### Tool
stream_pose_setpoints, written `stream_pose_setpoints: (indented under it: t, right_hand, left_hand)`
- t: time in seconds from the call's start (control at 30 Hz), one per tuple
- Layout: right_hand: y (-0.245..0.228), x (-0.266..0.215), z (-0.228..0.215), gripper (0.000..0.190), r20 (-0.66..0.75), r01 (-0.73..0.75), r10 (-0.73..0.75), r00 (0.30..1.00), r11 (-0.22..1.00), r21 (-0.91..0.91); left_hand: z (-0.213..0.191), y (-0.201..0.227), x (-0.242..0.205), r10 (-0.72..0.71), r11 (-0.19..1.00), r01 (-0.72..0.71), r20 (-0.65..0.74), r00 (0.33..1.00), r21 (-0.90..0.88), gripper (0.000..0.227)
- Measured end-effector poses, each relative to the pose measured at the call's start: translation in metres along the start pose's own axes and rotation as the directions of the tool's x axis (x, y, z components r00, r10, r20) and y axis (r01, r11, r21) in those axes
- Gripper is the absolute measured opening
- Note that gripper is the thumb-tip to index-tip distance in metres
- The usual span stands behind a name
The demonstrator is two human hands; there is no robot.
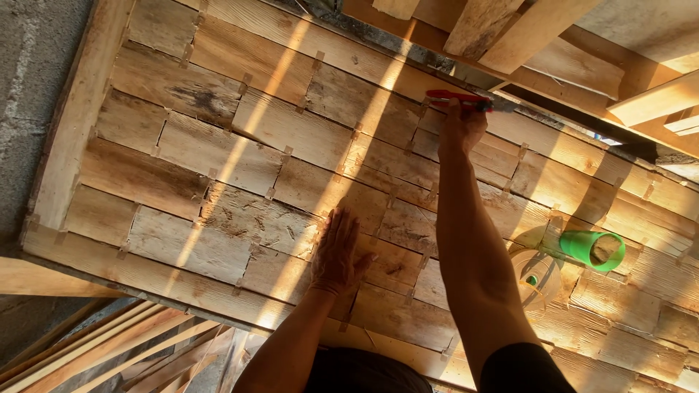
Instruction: Applying adhesive tape to join pieces and using a utility knife to trim excess material on a bamboo panel.
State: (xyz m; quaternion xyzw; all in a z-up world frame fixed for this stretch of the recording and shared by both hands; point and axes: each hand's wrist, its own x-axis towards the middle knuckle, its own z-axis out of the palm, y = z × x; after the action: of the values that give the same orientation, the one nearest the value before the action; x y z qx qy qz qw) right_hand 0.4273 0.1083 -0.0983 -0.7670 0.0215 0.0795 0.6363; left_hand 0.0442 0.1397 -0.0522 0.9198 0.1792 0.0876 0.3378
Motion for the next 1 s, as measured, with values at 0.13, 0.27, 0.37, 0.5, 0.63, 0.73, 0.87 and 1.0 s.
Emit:
stream_pose_setpoints:
  t: [0.13, 0.27, 0.37, 0.5, 0.63, 0.73, 0.87, 1.0]
  right_hand:
    - [-0.010, -0.009, 0.005, 0.010, 0.101, 0.064, -0.046, 0.994, 0.980, -0.190]
    - [-0.025, -0.049, 0.040, 0.013, 0.177, -0.006, 0.086, 0.981, 0.912, -0.410]
    - [-0.014, -0.072, 0.057, 0.018, 0.332, 0.074, 0.163, 0.929, 0.798, -0.598]
    - [-0.012, -0.091, 0.066, 0.017, 0.351, 0.153, 0.017, 0.936, 0.880, -0.450]
    - [-0.012, -0.102, 0.062, 0.015, 0.349, 0.228, -0.098, 0.932, 0.908, -0.352]
    - [-0.028, -0.121, 0.053, 0.015, 0.333, 0.116, 0.043, 0.942, 0.889, -0.444]
    - [-0.039, -0.135, 0.048, 0.020, 0.281, 0.016, 0.195, 0.939, 0.795, -0.606]
    - [-0.012, -0.144, 0.037, 0.017, 0.315, 0.118, 0.071, 0.947, 0.832, -0.541]
  left_hand:
    - [-0.002, 0.003, 0.002, -0.007, 1.000, 0.007, 0.018, 1.000, 0.011, 0.088]
    - [-0.002, 0.002, 0.001, -0.011, 1.000, 0.010, 0.033, 0.999, 0.020, 0.089]
    - [0.000, 0.000, 0.001, -0.002, 1.000, 0.002, 0.029, 1.000, 0.022, 0.090]
    - [0.001, 0.000, -0.001, 0.002, 1.000, -0.002, 0.014, 1.000, 0.029, 0.090]
    - [0.003, -0.002, 0.000, 0.000, 0.999, -0.001, 0.015, 1.000, 0.033, 0.092]
    - [0.004, -0.003, -0.002, 0.001, 0.999, -0.002, 0.023, 1.000, 0.044, 0.092]
    - [0.004, -0.002, -0.004, 0.004, 0.999, -0.004, 0.017, 1.000, 0.039, 0.092]
    - [0.001, 0.000, -0.003, 0.008, 1.000, -0.008, -0.002, 1.000, 0.026, 0.092]
